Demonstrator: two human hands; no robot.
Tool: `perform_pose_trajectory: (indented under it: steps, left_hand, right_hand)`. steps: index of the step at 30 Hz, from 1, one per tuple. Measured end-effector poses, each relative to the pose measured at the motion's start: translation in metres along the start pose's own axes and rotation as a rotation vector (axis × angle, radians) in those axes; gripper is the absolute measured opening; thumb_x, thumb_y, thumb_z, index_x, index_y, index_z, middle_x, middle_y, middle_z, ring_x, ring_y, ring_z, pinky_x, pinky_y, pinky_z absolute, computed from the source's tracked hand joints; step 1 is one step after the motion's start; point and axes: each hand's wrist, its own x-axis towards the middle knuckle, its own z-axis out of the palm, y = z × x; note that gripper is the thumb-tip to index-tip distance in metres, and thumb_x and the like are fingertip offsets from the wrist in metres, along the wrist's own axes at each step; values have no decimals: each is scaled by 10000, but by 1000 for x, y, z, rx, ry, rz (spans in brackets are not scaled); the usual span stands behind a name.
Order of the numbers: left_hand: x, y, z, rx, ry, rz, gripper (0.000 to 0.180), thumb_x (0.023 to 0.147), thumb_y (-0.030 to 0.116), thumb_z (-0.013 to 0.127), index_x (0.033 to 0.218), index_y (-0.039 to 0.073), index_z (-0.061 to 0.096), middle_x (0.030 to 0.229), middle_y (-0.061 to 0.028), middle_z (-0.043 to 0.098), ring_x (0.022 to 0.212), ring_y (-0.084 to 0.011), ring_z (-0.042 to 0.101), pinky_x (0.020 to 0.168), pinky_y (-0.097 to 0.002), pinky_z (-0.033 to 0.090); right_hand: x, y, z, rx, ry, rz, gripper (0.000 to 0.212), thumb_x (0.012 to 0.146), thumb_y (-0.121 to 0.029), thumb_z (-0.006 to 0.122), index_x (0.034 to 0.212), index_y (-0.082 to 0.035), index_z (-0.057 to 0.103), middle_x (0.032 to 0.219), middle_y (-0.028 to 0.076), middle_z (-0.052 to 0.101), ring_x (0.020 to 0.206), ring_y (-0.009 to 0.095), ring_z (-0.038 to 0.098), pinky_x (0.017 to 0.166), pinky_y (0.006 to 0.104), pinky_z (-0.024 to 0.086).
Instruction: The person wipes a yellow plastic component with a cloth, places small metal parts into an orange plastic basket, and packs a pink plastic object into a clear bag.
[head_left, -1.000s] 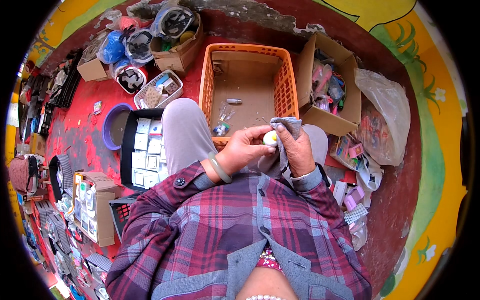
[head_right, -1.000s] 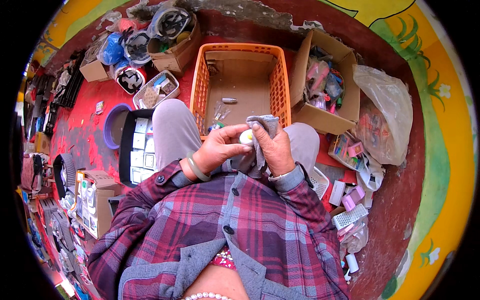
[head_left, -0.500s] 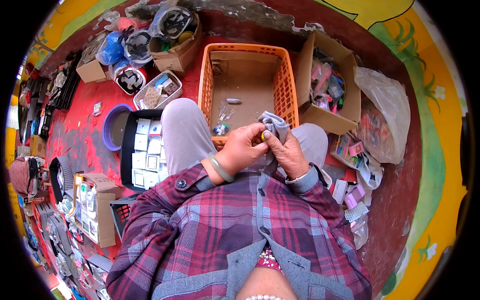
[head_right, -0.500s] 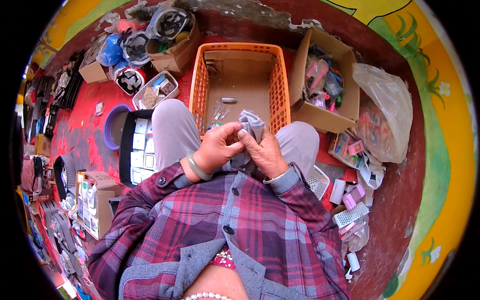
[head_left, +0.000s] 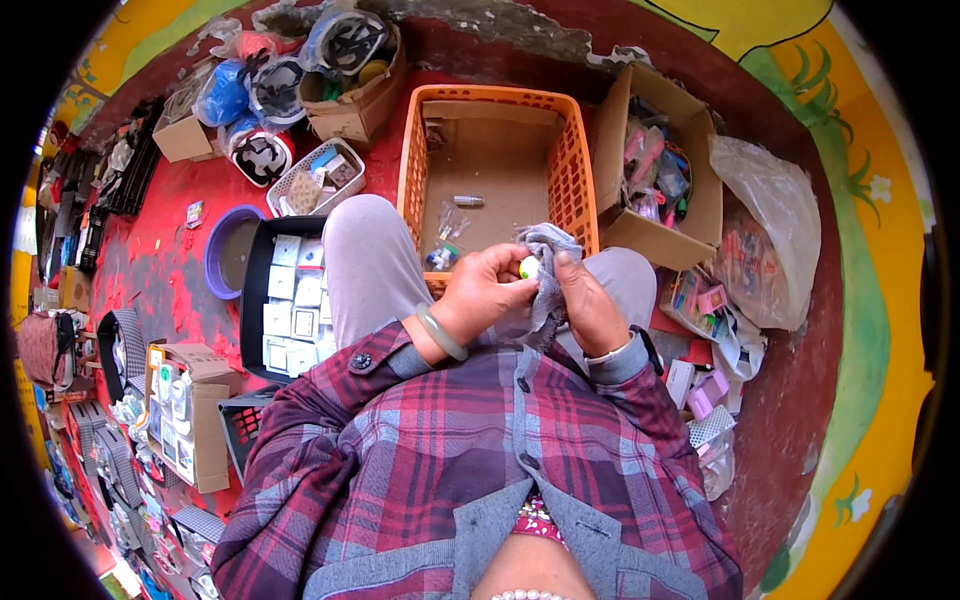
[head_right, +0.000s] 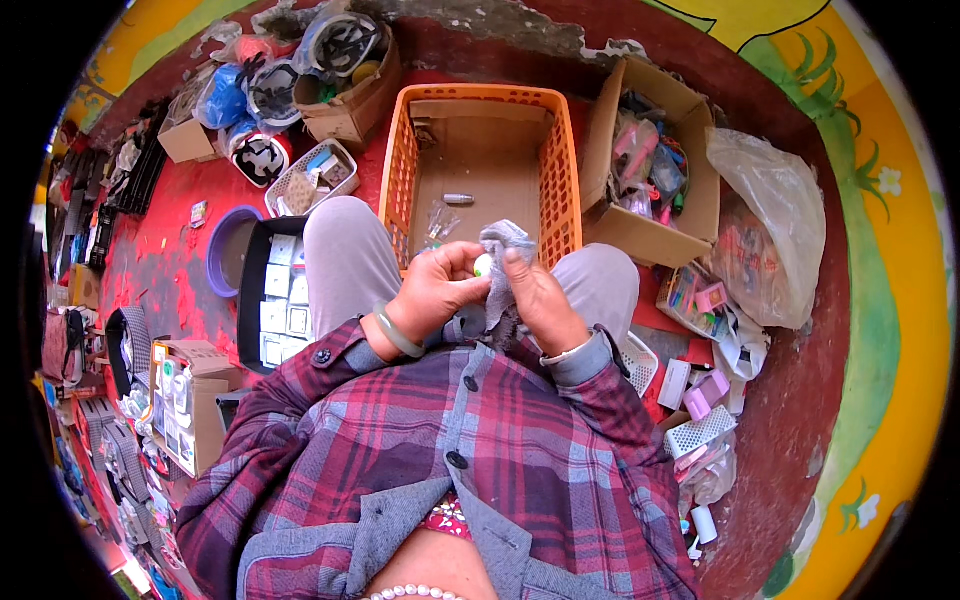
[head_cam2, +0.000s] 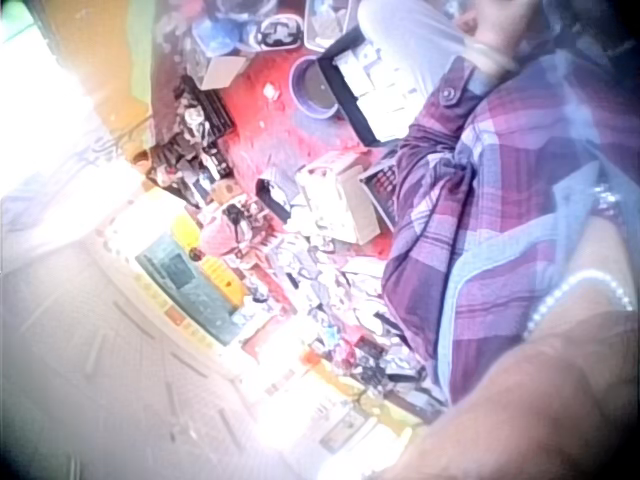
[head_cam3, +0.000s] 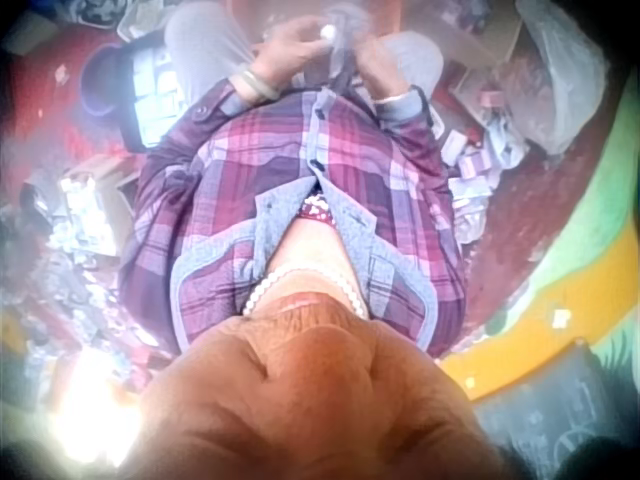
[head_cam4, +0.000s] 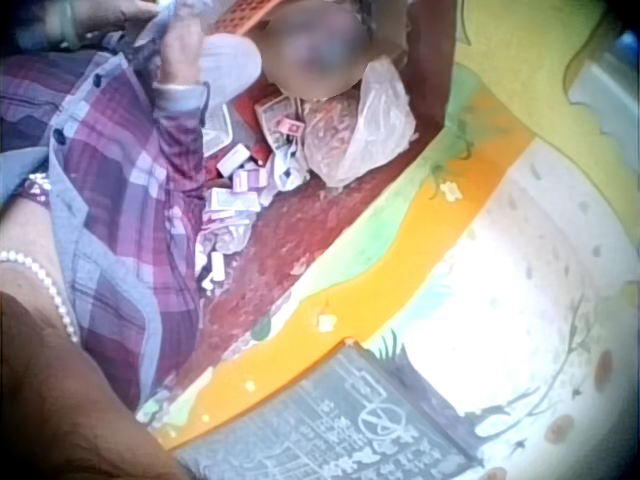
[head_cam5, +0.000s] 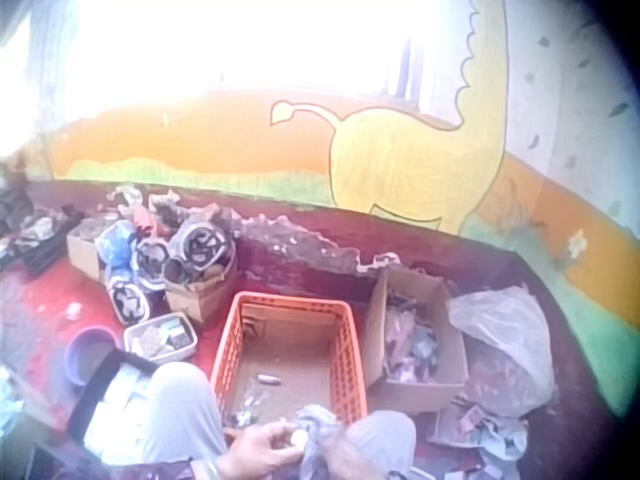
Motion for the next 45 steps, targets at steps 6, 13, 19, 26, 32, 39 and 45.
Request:
perform_pose_trajectory:
  steps: [6,13,19,26,32,39,45]
  left_hand:
    - [1,1,2,150,-143,77,373,790,-46,603,1143,-31,485,967,-53,600,850,-86,579,732,-223,490]
    - [4,5,-7,466,-85,279,277,773,23,654,1036,-12,571,997,-45,585,875,-129,568,781,-251,465]
    - [6,5,-3,357,-97,341,247,777,56,660,1003,-7,580,995,-55,573,888,-154,561,802,-259,448]
    - [6,12,-10,-378,30,-168,271,858,78,571,1103,57,458,968,-91,597,817,-159,605,715,-250,488]
    - [5,26,-16,-406,-93,-257,400,812,32,604,1156,56,401,1027,-101,579,916,-141,586,742,-240,492]
    - [4,22,-8,-404,-278,-261,543,739,-41,645,1219,38,405,1060,-66,566,977,-154,552,854,-277,452]
    - [-3,27,-7,111,-352,-147,478,727,-32,669,1155,16,462,1013,-43,574,942,-126,546,833,-273,454]
  right_hand:
    - [13,28,-7,-149,94,-154,397,929,-364,459,1098,-15,543,975,30,576,866,93,519,758,230,436]
    - [5,10,-6,3,179,12,404,918,-363,484,1034,12,577,893,41,599,805,91,548,714,228,456]
    - [6,9,-4,126,128,97,375,927,-339,468,1035,6,572,893,51,602,756,107,572,662,243,480]
    - [11,11,-26,285,247,89,362,944,-342,418,1059,-21,539,892,63,605,719,127,594,653,244,493]
    - [4,-20,-24,353,121,-100,416,948,-340,396,1187,-7,466,1066,87,569,942,184,573,839,306,456]
    - [-4,-16,-31,0,-241,-4,484,893,-127,530,1326,-13,347,1250,47,467,1095,161,469,951,285,361]
    - [6,2,-22,-359,-335,-320,309,853,-127,590,1148,-38,568,1226,122,499,1139,197,461,957,288,351]
